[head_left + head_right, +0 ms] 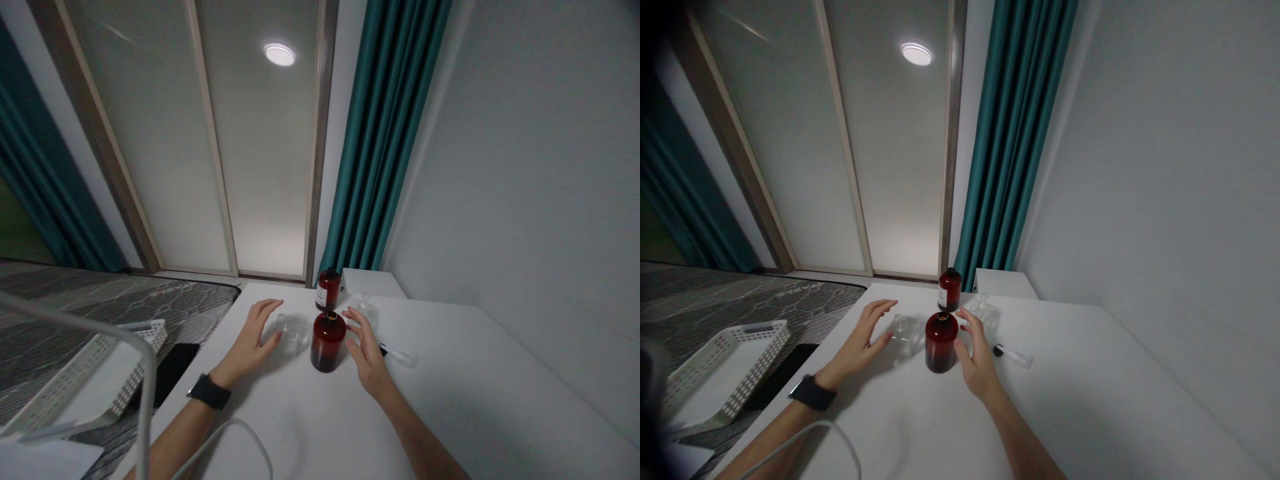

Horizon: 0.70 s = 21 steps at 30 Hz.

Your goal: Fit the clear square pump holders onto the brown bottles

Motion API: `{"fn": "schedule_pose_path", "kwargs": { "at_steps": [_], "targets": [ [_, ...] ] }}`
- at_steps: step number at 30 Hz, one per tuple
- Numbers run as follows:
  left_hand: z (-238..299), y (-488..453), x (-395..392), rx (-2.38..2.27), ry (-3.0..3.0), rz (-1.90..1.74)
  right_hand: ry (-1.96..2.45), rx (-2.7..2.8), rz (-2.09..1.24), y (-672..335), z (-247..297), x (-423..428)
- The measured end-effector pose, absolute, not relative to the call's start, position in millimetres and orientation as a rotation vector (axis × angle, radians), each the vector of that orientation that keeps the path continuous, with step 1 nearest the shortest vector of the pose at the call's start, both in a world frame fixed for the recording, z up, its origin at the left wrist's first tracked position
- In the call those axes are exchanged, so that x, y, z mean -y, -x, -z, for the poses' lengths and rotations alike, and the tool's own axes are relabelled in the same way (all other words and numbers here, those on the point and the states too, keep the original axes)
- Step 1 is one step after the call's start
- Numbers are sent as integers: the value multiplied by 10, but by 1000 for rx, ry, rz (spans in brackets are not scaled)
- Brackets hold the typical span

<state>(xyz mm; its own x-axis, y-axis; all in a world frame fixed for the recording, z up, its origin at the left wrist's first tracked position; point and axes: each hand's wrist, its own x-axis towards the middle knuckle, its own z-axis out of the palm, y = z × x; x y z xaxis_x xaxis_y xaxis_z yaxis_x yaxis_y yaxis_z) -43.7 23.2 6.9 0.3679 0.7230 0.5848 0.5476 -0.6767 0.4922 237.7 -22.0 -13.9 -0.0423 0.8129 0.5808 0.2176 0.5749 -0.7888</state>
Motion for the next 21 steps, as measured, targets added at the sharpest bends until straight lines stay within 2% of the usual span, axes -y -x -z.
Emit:
{"fn": "schedule_pose_path", "kwargs": {
  "at_steps": [8, 13, 15, 18, 21],
  "targets": [
    [-422, -6, -95, -1024, -2551, -1179, 1114, 1527, -487, -2674, 44, 111],
    [-462, -244, -142, -1037, -2489, -1147, 1273, 1789, -144, -3096, 43, 109],
    [-364, -295, -120, -1020, -2471, -1255, 1314, 1819, -88, -3267, 98, 136],
    [-170, -314, -21, -1016, -2364, -1694, 1403, 1819, -35, -3462, 212, 179],
    [-46, -306, 82, -1009, -2432, -1699, 1483, 1835, -12, -3524, 305, 209]
  ]
}}
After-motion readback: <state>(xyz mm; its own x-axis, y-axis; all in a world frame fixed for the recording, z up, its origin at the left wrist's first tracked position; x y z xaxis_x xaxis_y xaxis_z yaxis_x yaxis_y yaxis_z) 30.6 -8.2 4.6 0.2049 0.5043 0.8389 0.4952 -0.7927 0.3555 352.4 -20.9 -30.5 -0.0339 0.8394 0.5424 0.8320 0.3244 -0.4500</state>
